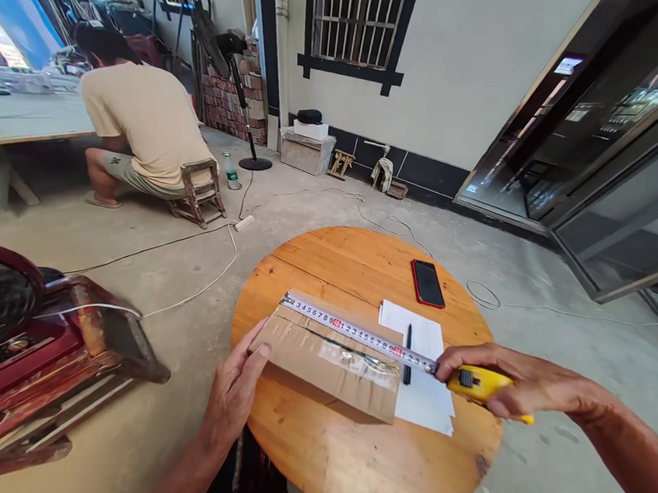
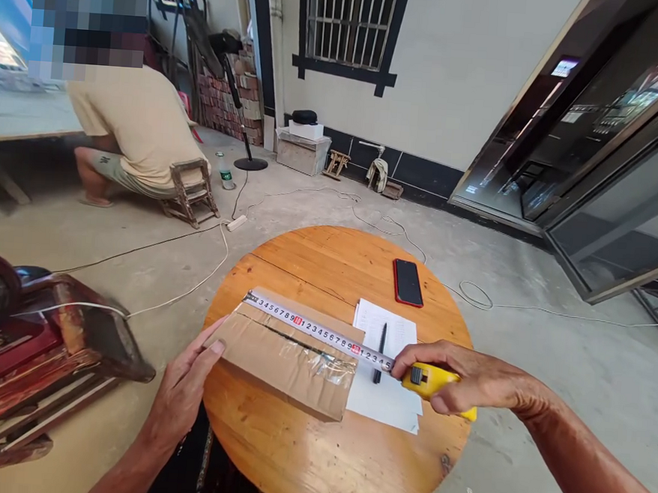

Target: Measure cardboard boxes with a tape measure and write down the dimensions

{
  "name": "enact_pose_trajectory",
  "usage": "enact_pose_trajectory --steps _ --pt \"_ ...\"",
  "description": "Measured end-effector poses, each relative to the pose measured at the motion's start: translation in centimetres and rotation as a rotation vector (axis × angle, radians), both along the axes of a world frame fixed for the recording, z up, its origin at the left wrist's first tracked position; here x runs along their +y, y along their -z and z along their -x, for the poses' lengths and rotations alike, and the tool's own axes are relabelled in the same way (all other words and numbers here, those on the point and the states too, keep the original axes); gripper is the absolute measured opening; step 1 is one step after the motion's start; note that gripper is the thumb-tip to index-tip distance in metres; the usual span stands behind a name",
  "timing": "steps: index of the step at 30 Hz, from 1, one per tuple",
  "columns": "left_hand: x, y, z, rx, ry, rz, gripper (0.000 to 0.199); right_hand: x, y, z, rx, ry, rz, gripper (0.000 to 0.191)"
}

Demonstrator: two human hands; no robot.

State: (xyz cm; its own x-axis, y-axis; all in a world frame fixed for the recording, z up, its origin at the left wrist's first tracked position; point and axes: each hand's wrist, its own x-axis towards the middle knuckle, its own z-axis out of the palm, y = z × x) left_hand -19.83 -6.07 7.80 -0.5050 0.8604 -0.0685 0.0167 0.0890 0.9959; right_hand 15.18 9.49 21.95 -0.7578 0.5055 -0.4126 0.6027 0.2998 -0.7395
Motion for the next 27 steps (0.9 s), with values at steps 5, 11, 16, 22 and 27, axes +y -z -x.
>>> enact_pose_trajectory --steps 5,11,16,22,27 --pt "0.1 0.6 0.0 0.007 -0.011 -0.023 0.06 0.5 0.4 -0.3 -0.06 -0.057 0.181 0.053" --pt "0.1 0.6 0.0 0.036 -0.025 -0.015 0.061 0.1 0.1 0.0 -0.014 -0.011 0.167 0.05" --pt "0.0 0.6 -0.2 0.09 -0.06 -0.006 0.06 -1.5 1.3 -1.2 0.085 0.122 0.183 0.057" --pt "-0.5 0.9 -0.4 0.115 -0.093 0.004 0.059 -7.0 5.3 -2.8 0.268 0.446 0.255 0.078" --pt "-1.2 1.2 -0.9 0.174 -0.13 -0.016 0.057 -12.3 8.2 -4.0 0.379 0.634 0.199 0.079"
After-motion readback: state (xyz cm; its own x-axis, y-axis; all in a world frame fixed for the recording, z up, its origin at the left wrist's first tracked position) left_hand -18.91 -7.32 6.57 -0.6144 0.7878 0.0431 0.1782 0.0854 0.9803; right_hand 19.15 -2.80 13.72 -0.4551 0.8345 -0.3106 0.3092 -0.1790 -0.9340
